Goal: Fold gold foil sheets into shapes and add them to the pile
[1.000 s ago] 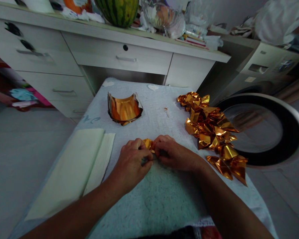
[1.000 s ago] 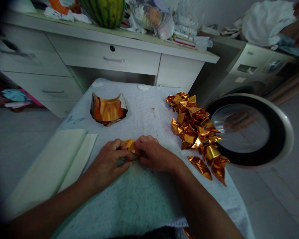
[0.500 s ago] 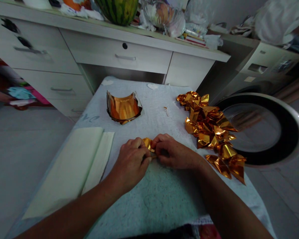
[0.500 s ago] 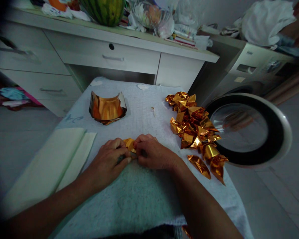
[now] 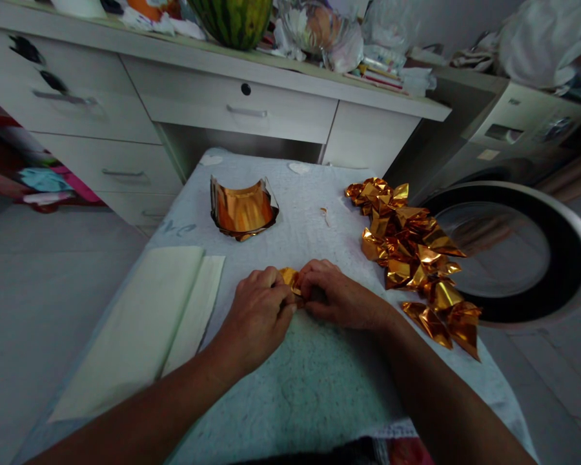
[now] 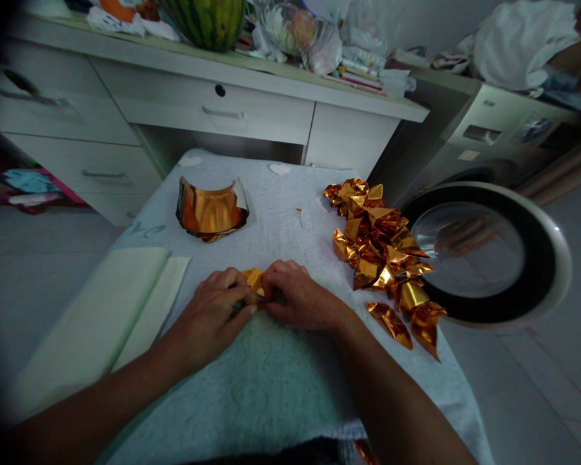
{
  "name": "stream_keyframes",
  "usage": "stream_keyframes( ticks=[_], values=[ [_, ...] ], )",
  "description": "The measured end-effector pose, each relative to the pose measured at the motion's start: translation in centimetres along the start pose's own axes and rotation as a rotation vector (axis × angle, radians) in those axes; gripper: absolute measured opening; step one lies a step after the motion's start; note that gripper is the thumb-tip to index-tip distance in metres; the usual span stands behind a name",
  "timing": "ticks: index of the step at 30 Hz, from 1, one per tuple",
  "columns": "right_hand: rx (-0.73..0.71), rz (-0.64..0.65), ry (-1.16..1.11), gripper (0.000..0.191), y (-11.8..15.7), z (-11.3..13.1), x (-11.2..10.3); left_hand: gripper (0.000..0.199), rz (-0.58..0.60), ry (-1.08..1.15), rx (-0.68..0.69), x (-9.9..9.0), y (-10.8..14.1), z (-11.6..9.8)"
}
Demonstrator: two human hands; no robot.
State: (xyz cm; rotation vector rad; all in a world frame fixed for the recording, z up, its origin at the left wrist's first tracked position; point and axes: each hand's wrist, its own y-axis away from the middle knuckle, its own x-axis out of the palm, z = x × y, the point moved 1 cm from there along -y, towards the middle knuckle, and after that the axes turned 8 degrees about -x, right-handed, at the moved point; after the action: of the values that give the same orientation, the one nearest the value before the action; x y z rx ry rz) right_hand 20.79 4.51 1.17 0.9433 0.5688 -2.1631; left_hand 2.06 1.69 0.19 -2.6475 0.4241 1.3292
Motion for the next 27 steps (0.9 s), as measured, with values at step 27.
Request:
stream_keyframes(
  ticks=[27],
  values=[
    [0.029, -0.048, 0.061, 0.014, -0.11, -0.04, 0.73, 0.01, -0.07, -0.041, 0.003, 0.53, -0.11, 0.13]
  ],
)
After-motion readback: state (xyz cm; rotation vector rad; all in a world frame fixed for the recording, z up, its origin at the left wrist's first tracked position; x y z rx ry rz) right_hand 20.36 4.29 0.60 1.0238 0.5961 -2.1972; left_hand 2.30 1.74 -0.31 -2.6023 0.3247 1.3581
